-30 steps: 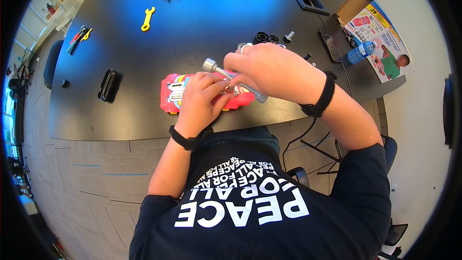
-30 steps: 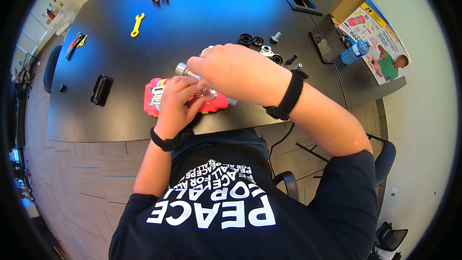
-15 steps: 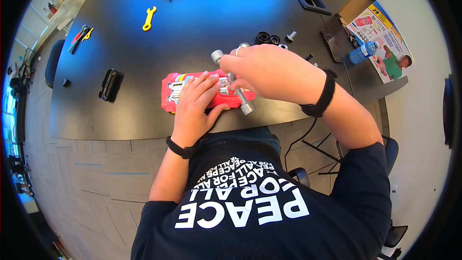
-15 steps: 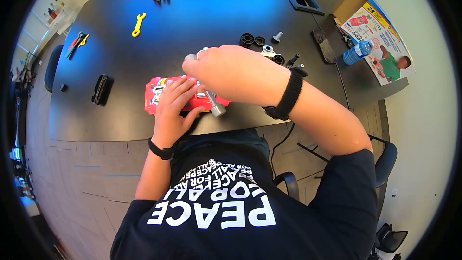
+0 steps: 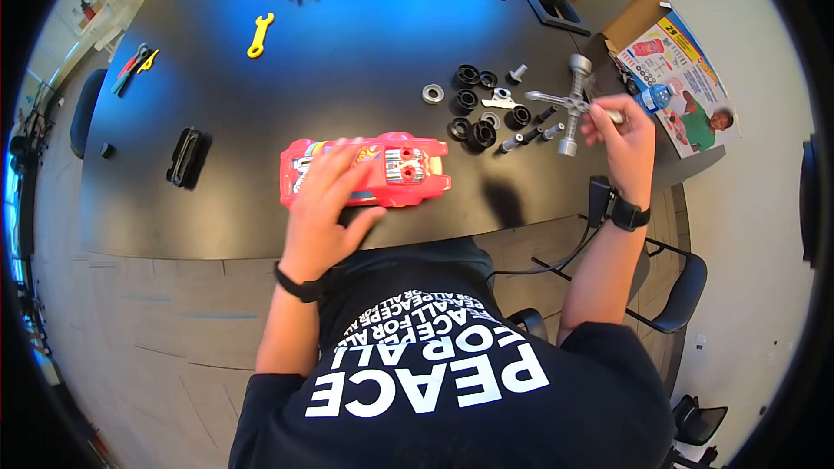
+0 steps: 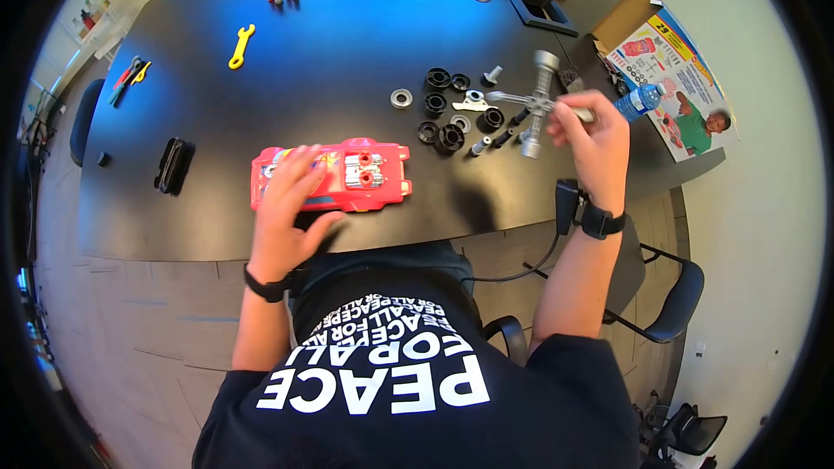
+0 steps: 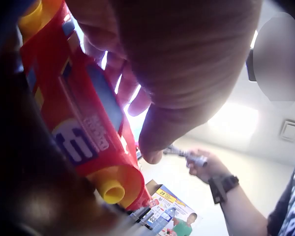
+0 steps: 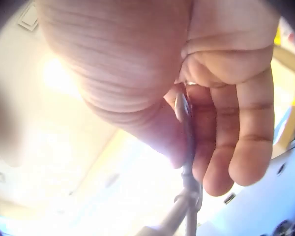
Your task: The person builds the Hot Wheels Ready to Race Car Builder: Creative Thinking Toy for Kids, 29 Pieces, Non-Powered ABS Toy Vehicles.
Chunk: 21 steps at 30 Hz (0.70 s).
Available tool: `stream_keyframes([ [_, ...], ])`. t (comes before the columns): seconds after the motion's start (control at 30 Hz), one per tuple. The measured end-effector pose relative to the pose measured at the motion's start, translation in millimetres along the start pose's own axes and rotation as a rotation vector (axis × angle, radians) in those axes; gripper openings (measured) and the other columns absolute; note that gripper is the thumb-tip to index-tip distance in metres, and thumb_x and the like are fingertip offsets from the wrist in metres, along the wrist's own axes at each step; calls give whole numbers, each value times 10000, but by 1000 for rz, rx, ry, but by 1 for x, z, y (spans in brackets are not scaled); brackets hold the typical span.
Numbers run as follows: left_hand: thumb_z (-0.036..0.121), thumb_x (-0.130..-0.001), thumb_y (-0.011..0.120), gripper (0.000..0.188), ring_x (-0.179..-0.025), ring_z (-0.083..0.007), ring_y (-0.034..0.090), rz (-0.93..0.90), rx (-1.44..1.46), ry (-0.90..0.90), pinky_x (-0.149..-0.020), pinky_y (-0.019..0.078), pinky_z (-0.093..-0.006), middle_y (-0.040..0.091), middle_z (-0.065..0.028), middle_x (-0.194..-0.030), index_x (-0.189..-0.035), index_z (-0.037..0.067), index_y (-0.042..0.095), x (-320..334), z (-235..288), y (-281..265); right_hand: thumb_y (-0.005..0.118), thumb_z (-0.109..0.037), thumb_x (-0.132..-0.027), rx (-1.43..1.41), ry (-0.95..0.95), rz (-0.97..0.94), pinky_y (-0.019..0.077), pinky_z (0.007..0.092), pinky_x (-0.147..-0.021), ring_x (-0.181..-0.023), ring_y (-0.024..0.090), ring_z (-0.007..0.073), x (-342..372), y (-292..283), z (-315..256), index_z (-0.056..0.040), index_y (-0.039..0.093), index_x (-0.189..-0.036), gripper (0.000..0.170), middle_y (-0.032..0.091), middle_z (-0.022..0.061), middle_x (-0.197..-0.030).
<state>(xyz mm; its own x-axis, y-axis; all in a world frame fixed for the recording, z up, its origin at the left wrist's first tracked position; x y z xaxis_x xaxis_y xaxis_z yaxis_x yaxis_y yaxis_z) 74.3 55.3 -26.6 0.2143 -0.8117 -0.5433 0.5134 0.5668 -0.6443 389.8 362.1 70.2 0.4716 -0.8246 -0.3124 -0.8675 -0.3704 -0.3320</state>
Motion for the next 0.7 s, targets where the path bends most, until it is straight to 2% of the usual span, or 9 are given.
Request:
stream_keyframes([
  [0.13,268,-792,954,808,-1536,-434,516,-14,-129,-24,-1303,355,-607,594,-177,-1632,-1512,57,654,0,-18,-32,726,-52,-1077,-82,270,330,600,272,-655,-808,759,147,32,-54,101,39,708,-1145,115,788,109,-1002],
  [0.17,299,-767,970,895,-1569,-448,481,-32,-131,-51,-1326,301,-611,562,-208,-1663,-1549,41,623,0,-24,-35,726,-52,-1077,-80,274,340,600,272,-655,-808,759,147,38,-61,119,39,708,-1145,115,788,109,-1002],
  [0.23,305,-747,982,935,-1571,-447,472,-71,-153,-68,-1323,312,-615,541,-190,-1680,-1565,52,606,-1,-32,-42,736,-75,-1074,-89,374,416,596,266,-647,-809,763,144,48,-69,145,35,712,-1156,139,809,115,-1016],
  [0.4,206,-602,1044,1124,-1587,-436,441,-191,-91,-169,-1319,348,-583,489,-171,-1719,-1610,88,561,7,-47,-44,764,-123,-1057,19,447,377,554,239,-647,-814,745,114,47,-69,180,10,732,-1139,159,825,90,-980],
  [0.5,145,-556,1051,1167,-1577,-424,445,-187,-76,-216,-1297,396,-542,494,-163,-1711,-1613,95,559,13,-46,-43,779,-131,-1043,238,382,322,550,278,-660,-792,723,105,40,-62,180,14,751,-1089,155,827,81,-973],
  [0.6,183,-557,1049,1179,-1583,-424,441,-201,-67,-234,-1278,419,-518,478,-185,-1722,-1624,77,559,20,-42,-45,854,-164,-940,1007,-200,340,559,474,-882,-942,744,346,30,-31,123,-37,785,-1045,179,810,145,-1056],
  [0.63,183,-557,1049,1179,-1583,-424,441,-203,-69,-234,-1278,419,-518,478,-185,-1722,-1624,77,559,22,-39,-46,871,-175,-904,842,-150,317,521,499,-988,-1062,707,427,24,-13,100,-55,790,-1049,204,791,170,-1122],
  [0.67,186,-560,1049,1174,-1580,-424,445,-199,-59,-247,-1277,419,-517,475,-185,-1721,-1623,78,560,23,-36,-45,887,-181,-886,714,-143,238,521,495,-992,-1066,710,419,19,10,82,-58,789,-1069,240,792,169,-1128],
  [0.7,188,-564,1048,1169,-1577,-423,448,-196,-48,-260,-1276,419,-517,472,-185,-1721,-1621,79,562,24,-34,-45,922,-188,-839,678,-303,133,527,498,-987,-1106,698,409,17,33,62,-72,787,-1124,336,793,152,-1130],
])
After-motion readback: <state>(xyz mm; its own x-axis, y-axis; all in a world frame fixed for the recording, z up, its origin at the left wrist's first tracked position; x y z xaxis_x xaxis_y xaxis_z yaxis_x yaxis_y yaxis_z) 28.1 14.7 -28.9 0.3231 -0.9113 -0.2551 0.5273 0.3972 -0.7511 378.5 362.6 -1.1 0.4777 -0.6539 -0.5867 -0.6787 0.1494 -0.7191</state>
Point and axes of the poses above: each hand's wrist, its own x-axis away from the middle knuckle, its own y-axis out of the palm, z = x × y, the point moved 2 cm from there along -x, towards the middle knuckle
